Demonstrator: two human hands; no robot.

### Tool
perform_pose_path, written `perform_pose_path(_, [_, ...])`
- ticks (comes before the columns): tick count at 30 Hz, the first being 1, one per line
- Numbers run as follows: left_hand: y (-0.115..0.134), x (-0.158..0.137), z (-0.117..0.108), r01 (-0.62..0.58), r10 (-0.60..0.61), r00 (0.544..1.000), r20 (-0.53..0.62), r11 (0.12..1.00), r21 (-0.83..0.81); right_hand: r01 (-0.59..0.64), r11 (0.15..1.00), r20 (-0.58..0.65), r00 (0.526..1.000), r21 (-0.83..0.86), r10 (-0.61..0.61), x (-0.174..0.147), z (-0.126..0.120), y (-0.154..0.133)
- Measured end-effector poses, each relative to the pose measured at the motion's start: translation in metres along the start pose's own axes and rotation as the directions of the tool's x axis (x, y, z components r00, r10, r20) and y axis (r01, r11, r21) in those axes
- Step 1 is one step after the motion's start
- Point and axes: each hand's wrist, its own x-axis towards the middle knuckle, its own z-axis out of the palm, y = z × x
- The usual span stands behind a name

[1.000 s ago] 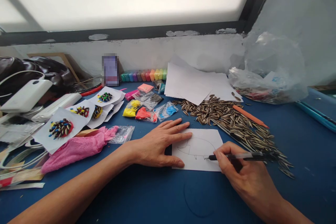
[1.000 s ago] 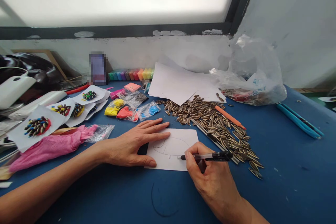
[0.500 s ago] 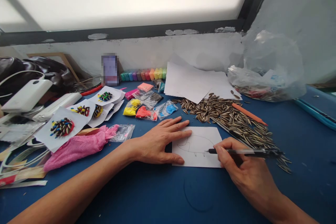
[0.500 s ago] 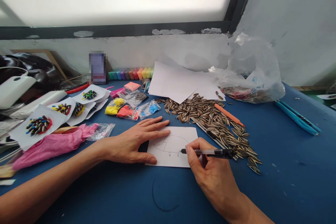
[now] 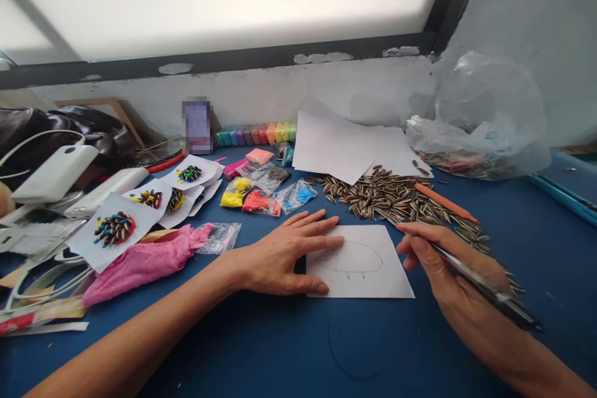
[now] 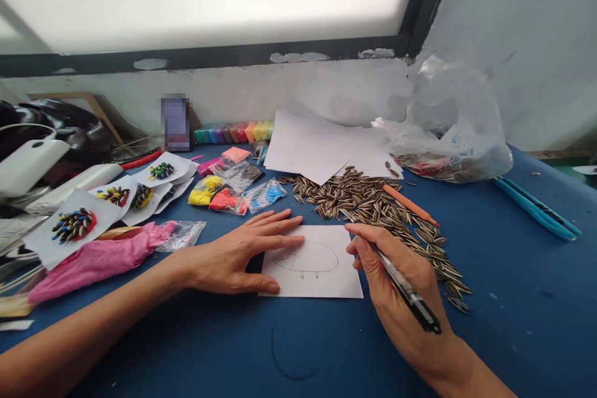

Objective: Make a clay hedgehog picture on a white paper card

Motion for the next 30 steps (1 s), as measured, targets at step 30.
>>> perform_pose_path(30, [-0.012, 0.012, 0.021, 0.0, -0.059, 0.867, -0.494, 0.993, -0.117, 0.282, 0.931, 0.068, 0.959, -0.23, -0.274, 0.008, -0.005, 0.019])
